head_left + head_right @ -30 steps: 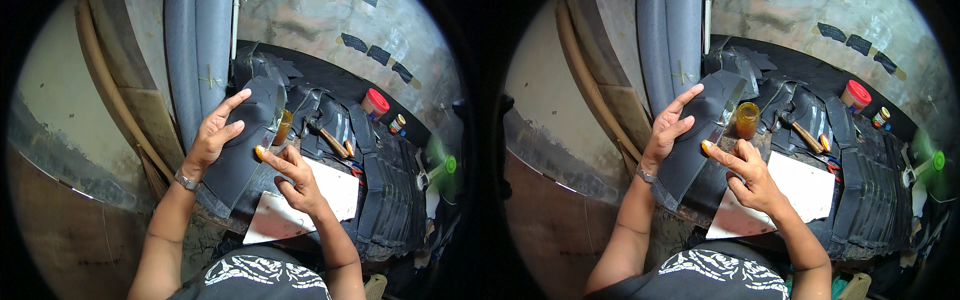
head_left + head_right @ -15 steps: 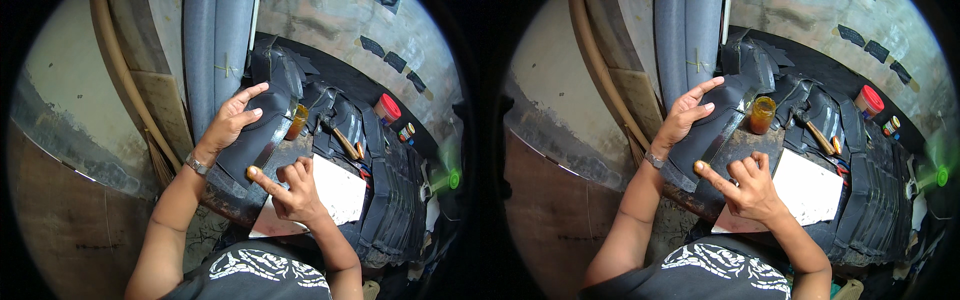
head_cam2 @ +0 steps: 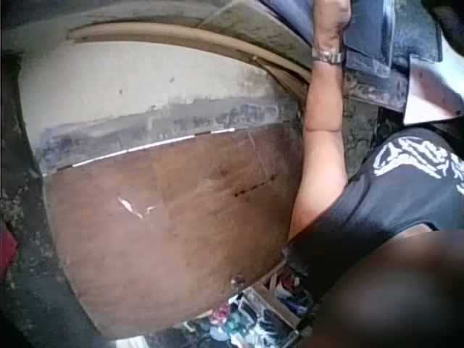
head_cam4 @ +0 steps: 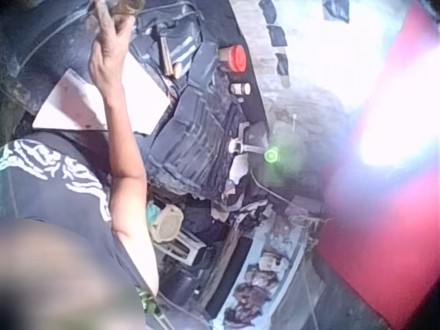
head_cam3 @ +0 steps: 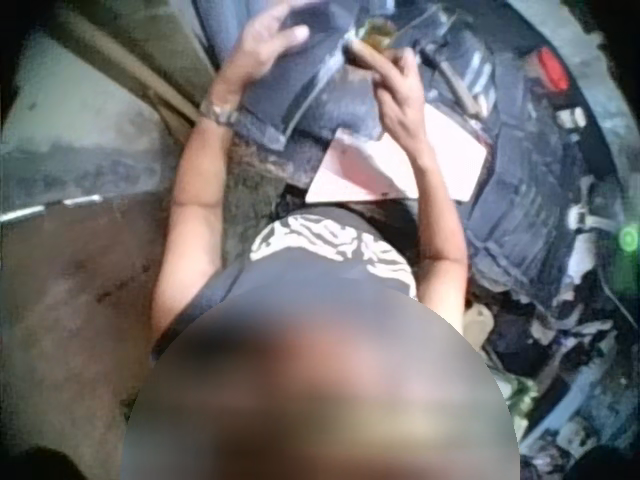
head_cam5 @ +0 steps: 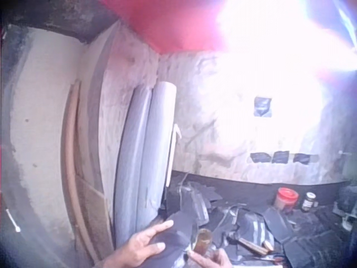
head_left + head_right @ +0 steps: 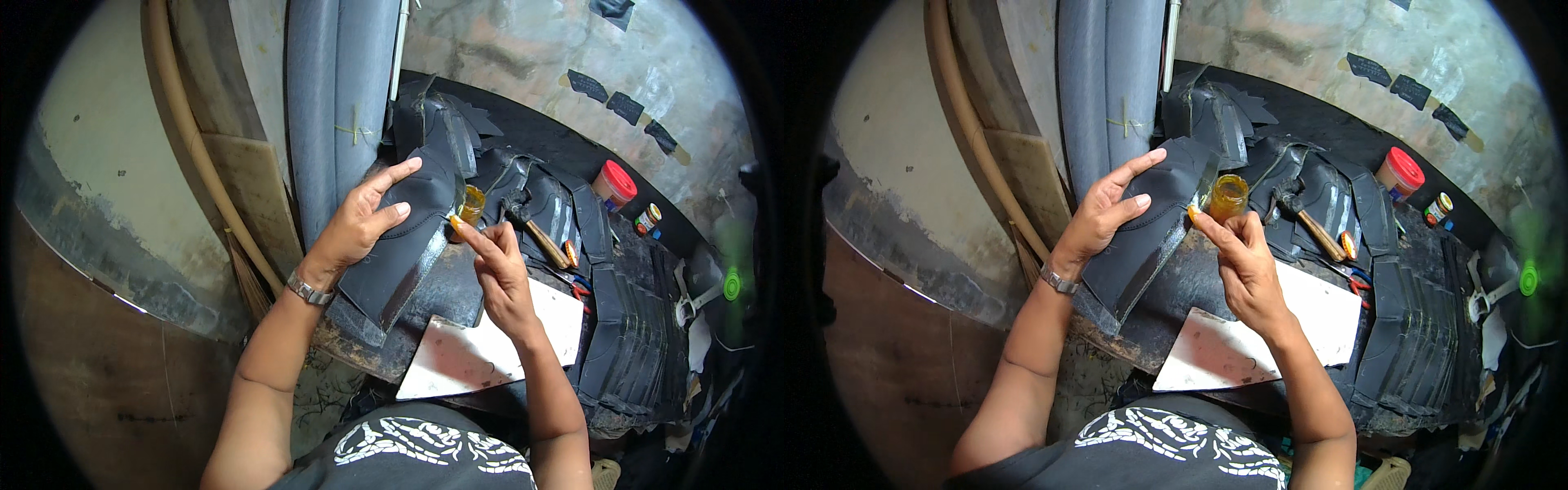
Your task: The person repeatedly applies a brown adhesive from a small jar onto the edges of black leather pieces using a brush. They spread the glue along seams, flip the pieces, and inspect the coated edges before setting them aside on the workbench.
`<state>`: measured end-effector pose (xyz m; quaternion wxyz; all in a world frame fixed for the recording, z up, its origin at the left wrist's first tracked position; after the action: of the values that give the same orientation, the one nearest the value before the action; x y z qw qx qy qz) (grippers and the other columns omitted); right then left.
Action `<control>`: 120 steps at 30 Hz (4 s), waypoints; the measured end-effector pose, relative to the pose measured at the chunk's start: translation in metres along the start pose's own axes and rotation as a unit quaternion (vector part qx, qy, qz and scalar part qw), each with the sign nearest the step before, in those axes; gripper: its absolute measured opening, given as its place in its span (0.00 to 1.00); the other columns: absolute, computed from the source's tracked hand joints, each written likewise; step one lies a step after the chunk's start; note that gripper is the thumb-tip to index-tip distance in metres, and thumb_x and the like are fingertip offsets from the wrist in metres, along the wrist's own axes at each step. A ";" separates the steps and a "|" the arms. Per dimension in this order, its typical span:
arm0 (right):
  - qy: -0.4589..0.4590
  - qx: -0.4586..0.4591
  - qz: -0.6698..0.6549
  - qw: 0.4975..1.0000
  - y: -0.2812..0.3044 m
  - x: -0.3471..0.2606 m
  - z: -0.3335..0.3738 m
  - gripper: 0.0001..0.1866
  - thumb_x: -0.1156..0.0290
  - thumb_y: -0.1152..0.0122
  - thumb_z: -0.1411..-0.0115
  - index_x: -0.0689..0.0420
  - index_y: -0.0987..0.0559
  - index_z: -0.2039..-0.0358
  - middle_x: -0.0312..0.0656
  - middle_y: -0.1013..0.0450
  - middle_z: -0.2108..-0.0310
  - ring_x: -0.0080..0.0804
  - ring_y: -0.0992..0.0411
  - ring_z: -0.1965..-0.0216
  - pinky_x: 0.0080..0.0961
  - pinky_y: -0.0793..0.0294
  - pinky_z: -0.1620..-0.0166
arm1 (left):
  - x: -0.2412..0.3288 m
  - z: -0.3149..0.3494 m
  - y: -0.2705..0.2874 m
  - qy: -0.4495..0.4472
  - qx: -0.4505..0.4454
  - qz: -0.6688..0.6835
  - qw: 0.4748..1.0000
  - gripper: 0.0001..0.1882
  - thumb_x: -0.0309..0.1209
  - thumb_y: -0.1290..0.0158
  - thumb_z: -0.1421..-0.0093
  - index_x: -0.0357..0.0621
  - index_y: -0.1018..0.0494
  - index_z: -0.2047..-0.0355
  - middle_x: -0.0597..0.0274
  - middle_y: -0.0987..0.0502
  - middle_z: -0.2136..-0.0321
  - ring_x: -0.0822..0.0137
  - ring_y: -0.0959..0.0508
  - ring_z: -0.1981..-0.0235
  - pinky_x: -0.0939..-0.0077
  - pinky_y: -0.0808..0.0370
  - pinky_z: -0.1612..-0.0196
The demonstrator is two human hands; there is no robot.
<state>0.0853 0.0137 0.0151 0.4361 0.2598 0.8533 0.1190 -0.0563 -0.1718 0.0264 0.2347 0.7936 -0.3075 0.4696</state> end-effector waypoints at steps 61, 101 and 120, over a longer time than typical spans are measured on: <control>-0.147 0.555 0.193 0.795 0.177 0.006 0.266 0.19 0.85 0.53 0.39 0.60 0.26 0.47 0.32 0.37 0.66 0.20 0.38 0.65 0.17 0.33 0.59 | -0.023 -0.051 -0.148 0.163 -0.025 0.273 0.948 0.43 0.23 0.47 0.47 0.31 0.49 0.31 0.56 0.35 0.37 0.67 0.34 0.39 0.77 0.40 0.35; -0.252 0.657 0.339 0.625 0.237 0.069 0.420 0.20 0.77 0.62 0.30 0.62 0.36 0.39 0.40 0.33 0.61 0.29 0.34 0.60 0.26 0.33 0.54 | -0.169 -0.337 -0.554 0.023 -0.262 -0.052 0.963 0.19 0.27 0.49 0.38 0.37 0.25 0.46 0.57 0.20 0.53 0.67 0.22 0.54 0.76 0.29 0.49; -0.252 0.638 0.366 0.629 0.252 0.074 0.423 0.26 0.86 0.61 0.36 0.60 0.37 0.37 0.43 0.33 0.59 0.33 0.33 0.60 0.29 0.32 0.52 | -0.019 -0.023 -0.098 -0.032 0.106 -0.356 0.928 0.17 0.21 0.52 0.35 0.33 0.25 0.47 0.52 0.21 0.51 0.63 0.23 0.49 0.72 0.29 0.43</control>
<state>0.4762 0.2556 -0.1774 0.2798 0.7840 0.4077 -0.3751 -0.0075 -0.0824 0.0115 0.2910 0.8859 0.0399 0.3590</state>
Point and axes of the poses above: each hand's wrist, its own z-axis away from the middle knuckle, its own y-axis out of the back of the hand, x = y × z, the point moved 1 cm from there along -z, towards the middle knuckle
